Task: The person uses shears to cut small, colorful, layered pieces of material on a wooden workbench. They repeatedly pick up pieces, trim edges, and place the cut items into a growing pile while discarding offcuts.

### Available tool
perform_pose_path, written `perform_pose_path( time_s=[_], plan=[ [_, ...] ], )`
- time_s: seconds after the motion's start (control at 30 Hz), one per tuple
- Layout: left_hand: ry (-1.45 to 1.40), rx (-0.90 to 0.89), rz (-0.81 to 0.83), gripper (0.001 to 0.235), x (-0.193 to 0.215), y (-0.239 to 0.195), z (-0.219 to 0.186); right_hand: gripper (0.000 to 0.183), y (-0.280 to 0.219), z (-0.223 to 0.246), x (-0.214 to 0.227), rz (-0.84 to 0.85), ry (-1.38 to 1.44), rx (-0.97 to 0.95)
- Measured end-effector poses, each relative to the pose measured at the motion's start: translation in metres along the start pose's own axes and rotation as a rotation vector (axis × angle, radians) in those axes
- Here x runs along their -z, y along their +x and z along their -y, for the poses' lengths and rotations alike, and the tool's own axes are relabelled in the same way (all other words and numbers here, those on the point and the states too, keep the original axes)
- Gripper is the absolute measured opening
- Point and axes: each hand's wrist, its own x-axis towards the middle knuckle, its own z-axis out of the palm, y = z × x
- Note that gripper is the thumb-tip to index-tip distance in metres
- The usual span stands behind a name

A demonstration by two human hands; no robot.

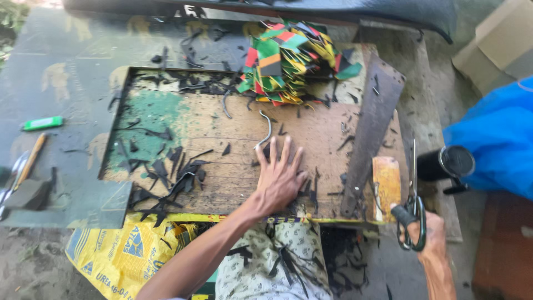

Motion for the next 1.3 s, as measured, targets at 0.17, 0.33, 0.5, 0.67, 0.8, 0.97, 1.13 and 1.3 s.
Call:
perform_pose_path(
  time_s=[0.17,0.33,0.5,0.67,0.8,0.97,1.13,1.3],
  plan=[
    [-0.008,0.071,0.072,0.07,0.024,-0.153,0.026,0.026,0.045,-0.052,0.022,0.115,0.012,0.063],
    [-0.091,0.265,-0.06,0.046,0.049,-0.191,0.09,0.038,0.054,-0.057,0.048,0.013,-0.306,0.095],
    [-0.019,0.207,-0.213,0.06,0.074,-0.109,0.154,0.054,0.046,-0.047,0.03,0.081,-0.364,0.168],
    [-0.018,0.162,0.203,0.057,0.086,-0.193,0.129,0.062,0.035,-0.045,-0.03,0.141,-0.405,0.111],
    [-0.263,0.4,0.433,0.022,0.101,-0.234,0.15,0.053,0.021,-0.004,-0.07,0.472,-0.222,0.062],
    [-0.128,0.201,-0.298,0.034,0.095,-0.2,0.162,0.033,-0.016,0.049,-0.126,0.227,-0.804,0.343],
    [-1.227,0.249,-0.273,0.041,0.06,-0.151,0.065,0.047,-0.057,0.089,-0.178,0.484,-0.504,0.237],
    [-1.404,0.448,-0.116,0.037,0.035,-0.083,0.041,0.043,-0.087,0.105,-0.212,0.353,-0.63,0.589]
  ],
)
